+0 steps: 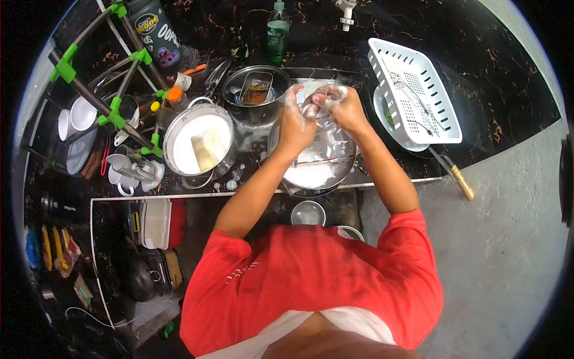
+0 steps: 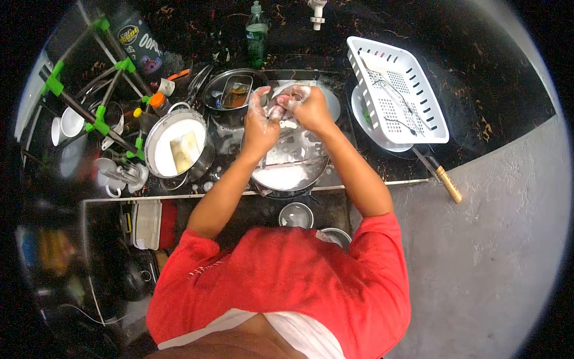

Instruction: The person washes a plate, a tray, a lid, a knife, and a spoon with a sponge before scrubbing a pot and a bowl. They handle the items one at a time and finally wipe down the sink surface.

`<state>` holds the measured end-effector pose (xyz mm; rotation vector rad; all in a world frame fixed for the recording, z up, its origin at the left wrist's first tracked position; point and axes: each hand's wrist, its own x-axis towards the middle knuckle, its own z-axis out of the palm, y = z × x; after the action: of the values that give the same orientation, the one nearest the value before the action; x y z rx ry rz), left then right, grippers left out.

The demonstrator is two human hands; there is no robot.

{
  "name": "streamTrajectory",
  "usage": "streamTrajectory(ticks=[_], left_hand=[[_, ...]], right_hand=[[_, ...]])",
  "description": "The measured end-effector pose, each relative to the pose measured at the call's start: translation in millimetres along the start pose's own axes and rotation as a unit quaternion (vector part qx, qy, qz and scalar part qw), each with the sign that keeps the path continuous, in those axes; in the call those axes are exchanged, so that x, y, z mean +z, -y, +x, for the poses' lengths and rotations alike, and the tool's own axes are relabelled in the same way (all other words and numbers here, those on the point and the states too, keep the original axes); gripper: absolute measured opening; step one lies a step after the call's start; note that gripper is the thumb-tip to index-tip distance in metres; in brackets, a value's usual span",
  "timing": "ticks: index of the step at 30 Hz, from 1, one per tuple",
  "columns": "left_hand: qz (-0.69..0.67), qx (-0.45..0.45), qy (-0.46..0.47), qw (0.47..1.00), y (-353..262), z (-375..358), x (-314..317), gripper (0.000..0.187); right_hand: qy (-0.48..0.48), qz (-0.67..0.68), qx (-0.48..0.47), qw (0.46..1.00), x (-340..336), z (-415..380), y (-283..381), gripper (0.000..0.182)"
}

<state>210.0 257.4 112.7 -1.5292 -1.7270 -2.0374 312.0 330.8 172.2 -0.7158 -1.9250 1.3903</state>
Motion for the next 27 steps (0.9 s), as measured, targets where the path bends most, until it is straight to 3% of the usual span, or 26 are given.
streamTrajectory(ticks=[1,3,4,6,8,9,10,12,13,14,16,18,19,20,21,22,24,25,26,27], left_hand=[[0.0,-0.003,-0.003,1.0,-1,-1,-2,0.038],[-0.125,-0.255,0.103,0.953,-8,-2,-7,0.025],[-0.126,-0.258,0.098,0.953,-10,-2,-14,0.025],[-0.104,-0.318,0.256,0.907,-9,-2,-31,0.015],[-0.117,-0.304,0.223,0.919,5,-15,-34,0.02],[-0.102,-0.251,0.197,0.942,3,-16,-38,0.022],[-0.085,-0.199,0.167,0.962,2,-19,-41,0.023],[-0.116,-0.222,0.108,0.962,13,-25,-39,0.024],[-0.077,-0.211,0.11,0.968,15,-25,-43,0.02],[-0.036,-0.2,0.113,0.973,15,-25,-47,0.016],[0.009,-0.203,0.099,0.974,14,-23,-57,0.017],[0.014,-0.207,0.079,0.975,31,-27,-53,0.024],[0.002,-0.16,0.039,0.986,54,-32,-38,0.027],[-0.012,-0.111,-0.001,0.994,69,-36,-25,0.03],[0.009,0.007,-0.07,0.997,74,-39,-19,0.028],[0.007,0.005,-0.071,0.997,93,-47,-4,0.028],[-0.09,-0.132,0.015,0.987,140,-60,23,0.029],[0.087,-0.191,0.137,0.968,62,-20,-33,0.025],[0.088,-0.191,0.135,0.968,64,-22,-33,0.025],[-0.103,-0.237,0.08,0.963,72,-26,-28,0.024]], right_hand=[[0.002,-0.016,-0.013,1.0,0,1,-1,0.009],[0.009,-0.033,-0.025,0.999,1,4,-7,0.008],[-0.006,-0.039,-0.035,0.999,1,8,-14,0.008],[-0.015,-0.046,-0.045,0.998,-1,12,-17,0.008],[0.0,-0.007,-0.041,0.999,0,15,-8,0.007],[0.008,0.026,0.016,1.0,3,13,0,0.008],[0.025,-0.032,-0.042,0.998,4,19,-7,0.01],[0.048,0.026,-0.055,0.997,12,24,-14,0.016],[0.028,-0.05,-0.092,0.994,14,31,-23,0.022],[-0.06,-0.138,-0.174,0.973,33,21,3,0.029],[-0.09,-0.274,-0.317,0.903,59,18,38,0.032],[-0.005,-0.322,-0.37,0.872,89,23,54,0.033],[0.066,-0.311,-0.404,0.858,112,24,60,0.032],[0.133,-0.354,-0.391,0.839,136,21,64,0.037],[0.206,-0.389,-0.369,0.819,160,22,63,0.04],[0.27,-0.422,-0.306,0.81,182,21,67,0.045],[0.356,-0.469,-0.218,0.778,229,31,57,0.055],[0.402,-0.495,-0.176,0.75,246,36,56,0.059],[0.403,-0.495,-0.178,0.749,261,41,45,0.059],[0.415,-0.518,-0.163,0.73,273,46,29,0.058]])
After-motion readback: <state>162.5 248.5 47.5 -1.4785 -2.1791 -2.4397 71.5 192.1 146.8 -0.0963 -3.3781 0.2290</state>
